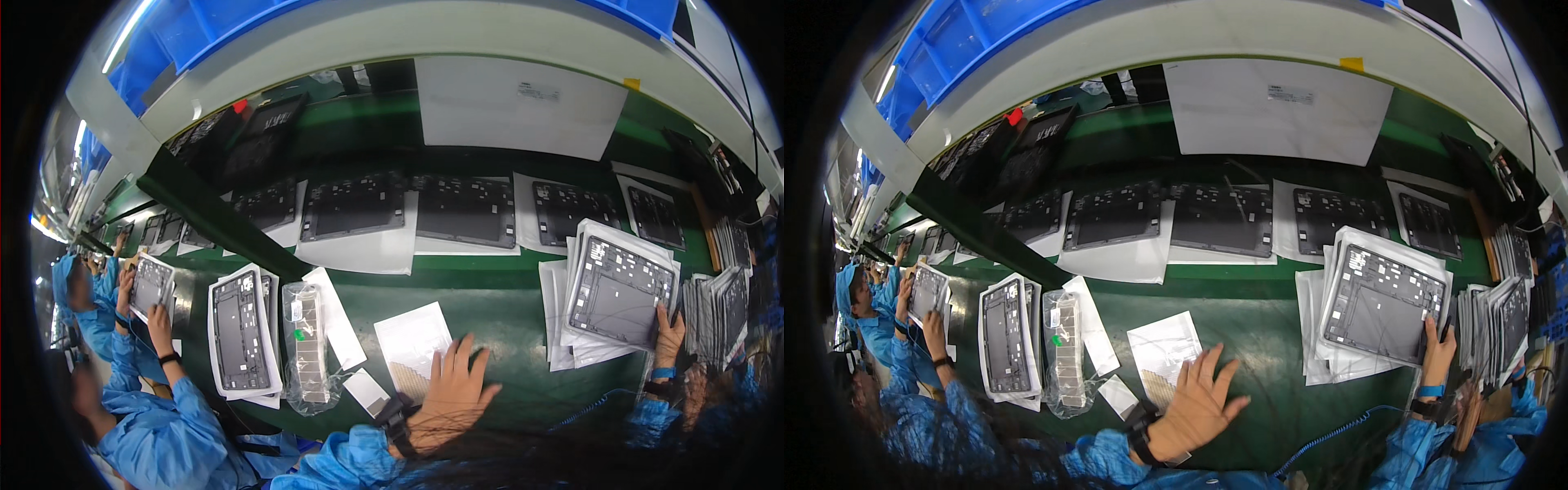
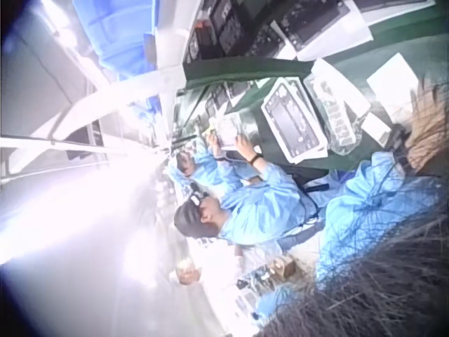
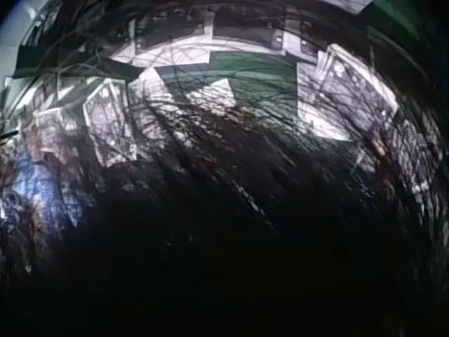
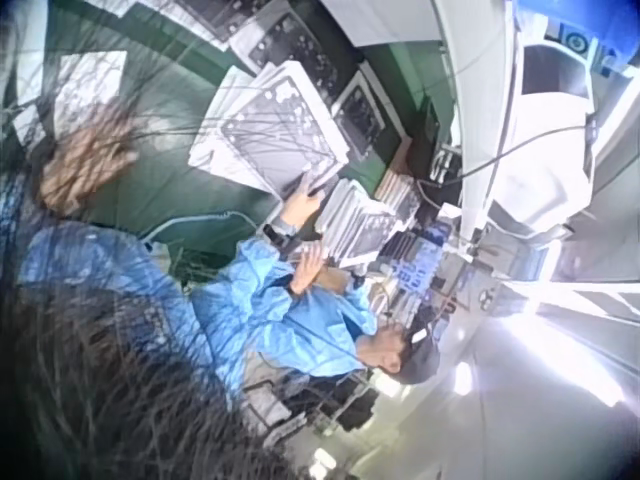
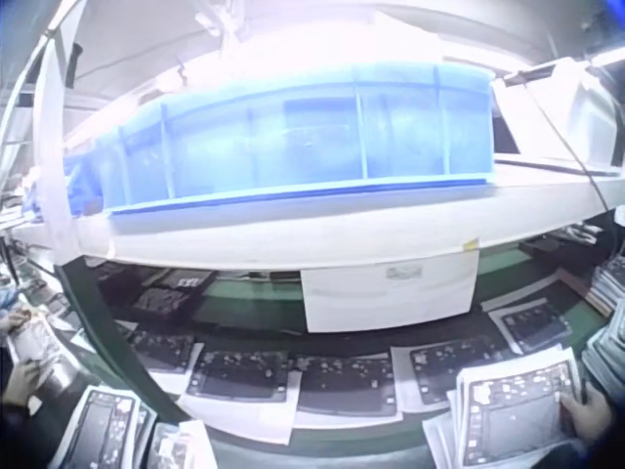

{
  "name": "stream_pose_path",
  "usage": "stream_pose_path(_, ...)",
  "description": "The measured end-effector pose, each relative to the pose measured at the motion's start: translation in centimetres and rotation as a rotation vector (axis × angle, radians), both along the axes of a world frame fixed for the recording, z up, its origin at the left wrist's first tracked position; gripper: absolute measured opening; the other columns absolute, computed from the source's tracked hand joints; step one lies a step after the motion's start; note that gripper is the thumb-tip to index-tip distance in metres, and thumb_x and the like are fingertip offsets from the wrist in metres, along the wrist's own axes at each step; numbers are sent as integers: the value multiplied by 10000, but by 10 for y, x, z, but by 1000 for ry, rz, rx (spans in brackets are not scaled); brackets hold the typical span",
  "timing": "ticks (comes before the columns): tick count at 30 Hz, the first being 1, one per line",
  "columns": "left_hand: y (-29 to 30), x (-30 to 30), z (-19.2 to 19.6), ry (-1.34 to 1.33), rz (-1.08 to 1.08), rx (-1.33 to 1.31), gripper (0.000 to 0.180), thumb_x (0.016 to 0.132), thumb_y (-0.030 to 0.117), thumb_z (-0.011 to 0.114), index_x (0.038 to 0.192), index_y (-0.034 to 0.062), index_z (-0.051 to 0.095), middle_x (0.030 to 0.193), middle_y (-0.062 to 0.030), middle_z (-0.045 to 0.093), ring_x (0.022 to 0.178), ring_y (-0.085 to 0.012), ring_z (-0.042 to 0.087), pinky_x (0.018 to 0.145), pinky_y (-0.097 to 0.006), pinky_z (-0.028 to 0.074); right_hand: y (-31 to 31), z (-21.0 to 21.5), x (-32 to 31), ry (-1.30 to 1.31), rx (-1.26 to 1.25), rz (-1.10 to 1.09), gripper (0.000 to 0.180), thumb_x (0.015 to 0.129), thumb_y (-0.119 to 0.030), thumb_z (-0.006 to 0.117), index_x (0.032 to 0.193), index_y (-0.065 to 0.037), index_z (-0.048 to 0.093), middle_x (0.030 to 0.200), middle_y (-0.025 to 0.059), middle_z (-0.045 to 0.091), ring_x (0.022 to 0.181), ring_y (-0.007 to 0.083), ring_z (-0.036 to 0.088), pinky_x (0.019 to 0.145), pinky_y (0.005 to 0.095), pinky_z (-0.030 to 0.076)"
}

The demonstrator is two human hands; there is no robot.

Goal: Assembling components and applying adhesive strips to plastic casings on a production line.

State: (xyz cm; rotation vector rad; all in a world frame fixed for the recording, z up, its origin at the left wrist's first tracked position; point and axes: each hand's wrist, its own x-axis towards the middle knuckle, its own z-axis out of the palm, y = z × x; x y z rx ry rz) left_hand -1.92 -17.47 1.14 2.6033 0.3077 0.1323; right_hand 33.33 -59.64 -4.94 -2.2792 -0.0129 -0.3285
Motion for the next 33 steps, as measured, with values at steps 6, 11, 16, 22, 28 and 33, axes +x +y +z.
stream_pose_path(6, 128, 162, -16, -343, -129, 36, 405, 900, 130, 752, 1292, 48, 692, 1358, -144, 642, 1227, -376, 612, 1057, -451, 511, 58, 40, -35, -137, -100, -148, 600, 895, -416, 871, 1167, 50, 609, 1020, 100, 560, 920, 208, 519, 862, 326, 467)
stream_pose_path(11, 187, 180, -53, -281, -259, 131, 312, 908, 146, 731, 1200, 36, 733, 1219, -111, 671, 1149, -313, 644, 985, -416, 529, 71, 65, -70, -218, 276, -123, 438, 992, -247, 783, 1272, 36, 601, 1161, 96, 602, 1062, 206, 565, 942, 323, 471)
stream_pose_path(16, 204, 179, -56, -366, -457, 483, 212, 910, 114, 647, 1097, 56, 727, 1108, -81, 683, 1044, -262, 689, 923, -384, 557, 201, 117, -196, 61, 472, 244, 234, 1059, -193, 659, 1232, -40, 619, 1020, 13, 570, 888, 80, 486, 791, 238, 415)
stream_pose_path(22, 211, 171, -61, -453, -422, 612, 133, 911, 157, 589, 1002, 83, 651, 1045, -76, 641, 1036, -229, 649, 878, -358, 501, 354, 47, -160, 697, 563, 489, 456, 1037, -416, 702, 1253, -23, 621, 908, -19, 570, 670, 53, 461, 562, 237, 367)
stream_pose_path(28, 230, 156, -61, -494, -233, 232, 152, 956, 111, 564, 1085, 57, 623, 1085, -111, 586, 1018, -296, 633, 913, -408, 509, 419, 3, -78, 728, 540, 420, 535, 965, -539, 762, 1061, -29, 632, 818, 54, 652, 506, 49, 404, 427, 233, 286)
stream_pose_path(33, 234, 147, -56, -461, -195, 229, 329, 887, 125, 697, 1209, 66, 661, 1197, -88, 608, 1152, -306, 605, 992, -438, 480, 445, 11, -39, 842, 427, 431, 566, 939, -575, 771, 964, -22, 649, 748, 59, 665, 458, 43, 361, 385, 241, 215)
